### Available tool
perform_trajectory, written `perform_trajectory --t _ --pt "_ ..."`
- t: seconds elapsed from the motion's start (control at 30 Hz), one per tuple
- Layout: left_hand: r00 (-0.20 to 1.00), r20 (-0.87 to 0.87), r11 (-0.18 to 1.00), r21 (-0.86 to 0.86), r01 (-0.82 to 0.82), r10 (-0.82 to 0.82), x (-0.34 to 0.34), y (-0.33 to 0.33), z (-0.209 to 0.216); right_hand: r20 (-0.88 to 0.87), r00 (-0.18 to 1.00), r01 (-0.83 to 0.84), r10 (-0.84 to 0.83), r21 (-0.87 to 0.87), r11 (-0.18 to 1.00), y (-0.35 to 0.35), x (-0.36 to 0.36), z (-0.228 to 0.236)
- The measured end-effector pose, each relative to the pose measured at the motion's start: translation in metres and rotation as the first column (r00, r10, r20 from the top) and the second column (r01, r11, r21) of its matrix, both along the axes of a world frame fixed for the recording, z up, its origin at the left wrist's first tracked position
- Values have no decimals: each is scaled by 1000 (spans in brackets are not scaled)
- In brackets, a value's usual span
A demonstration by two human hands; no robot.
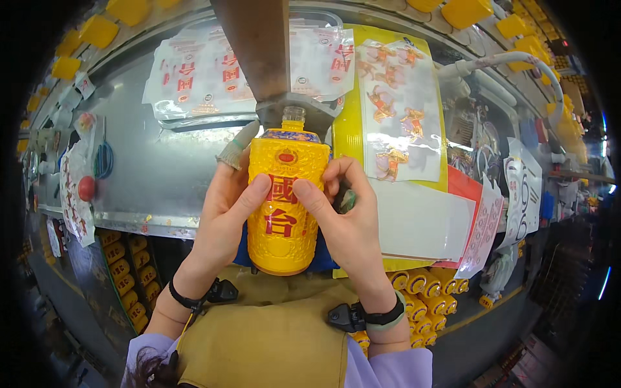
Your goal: Applying gold decals or labels to yellow ceramic jars using a squeegee and sponge.
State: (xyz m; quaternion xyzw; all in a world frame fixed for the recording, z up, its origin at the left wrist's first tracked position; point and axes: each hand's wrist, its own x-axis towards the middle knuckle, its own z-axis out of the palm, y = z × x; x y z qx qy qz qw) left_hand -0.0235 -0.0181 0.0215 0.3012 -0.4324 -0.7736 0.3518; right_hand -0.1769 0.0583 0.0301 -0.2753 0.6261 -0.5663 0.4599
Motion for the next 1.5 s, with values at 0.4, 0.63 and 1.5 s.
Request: perform_trajectory --t 0.4,0.63,1.5 --pt "999 48 1000 -12 12 -11 1 0 5 -90 996 -18 16 -22 1000 -11 -10 5" --pt "995 96 997 -71 22 -15 0 0 1 -127 992 -23 22 -5 1000 -20 -9 6" --pt "997 81 995 -96 7 0 -3 -1 5 -117 993 -24 22 -11 1000 -20 -11 5"
